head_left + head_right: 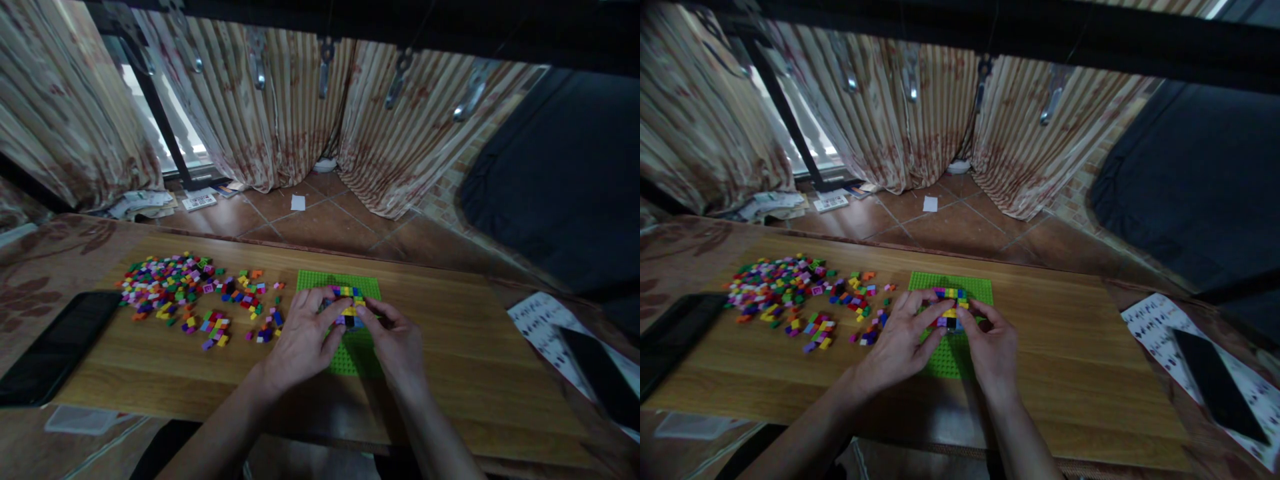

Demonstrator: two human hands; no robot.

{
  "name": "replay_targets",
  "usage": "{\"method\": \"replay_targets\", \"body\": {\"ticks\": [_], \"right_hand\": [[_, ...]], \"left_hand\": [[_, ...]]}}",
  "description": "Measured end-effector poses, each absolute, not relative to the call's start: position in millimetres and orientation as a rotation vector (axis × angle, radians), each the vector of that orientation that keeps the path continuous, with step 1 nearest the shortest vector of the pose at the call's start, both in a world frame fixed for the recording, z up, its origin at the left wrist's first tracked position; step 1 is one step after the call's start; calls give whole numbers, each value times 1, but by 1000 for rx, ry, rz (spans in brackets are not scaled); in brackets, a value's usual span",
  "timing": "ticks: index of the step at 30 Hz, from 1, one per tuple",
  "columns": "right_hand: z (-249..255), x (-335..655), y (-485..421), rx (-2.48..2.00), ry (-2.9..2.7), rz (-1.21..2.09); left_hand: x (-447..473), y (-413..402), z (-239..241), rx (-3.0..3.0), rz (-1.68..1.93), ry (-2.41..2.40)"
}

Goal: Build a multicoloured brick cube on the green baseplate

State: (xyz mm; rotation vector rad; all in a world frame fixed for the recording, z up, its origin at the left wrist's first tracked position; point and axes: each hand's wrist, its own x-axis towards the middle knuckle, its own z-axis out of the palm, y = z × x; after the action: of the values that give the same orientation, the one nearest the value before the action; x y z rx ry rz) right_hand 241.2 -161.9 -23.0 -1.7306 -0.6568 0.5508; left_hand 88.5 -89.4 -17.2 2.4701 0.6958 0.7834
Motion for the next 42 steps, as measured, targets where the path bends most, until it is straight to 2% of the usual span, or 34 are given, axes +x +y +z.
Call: {"method": "replay_targets", "body": {"ticks": [11,23,42], "right_hand": [[-26,244,-158,-1637,-554,663],[-27,243,-158,-1672,-621,565],[-28,240,-150,-1637,-525,587]], "left_hand": [[92,-92,-24,2527,762,744],[93,-95,-26,2550,754,767],[100,-100,-22,2735,655,915]]}}
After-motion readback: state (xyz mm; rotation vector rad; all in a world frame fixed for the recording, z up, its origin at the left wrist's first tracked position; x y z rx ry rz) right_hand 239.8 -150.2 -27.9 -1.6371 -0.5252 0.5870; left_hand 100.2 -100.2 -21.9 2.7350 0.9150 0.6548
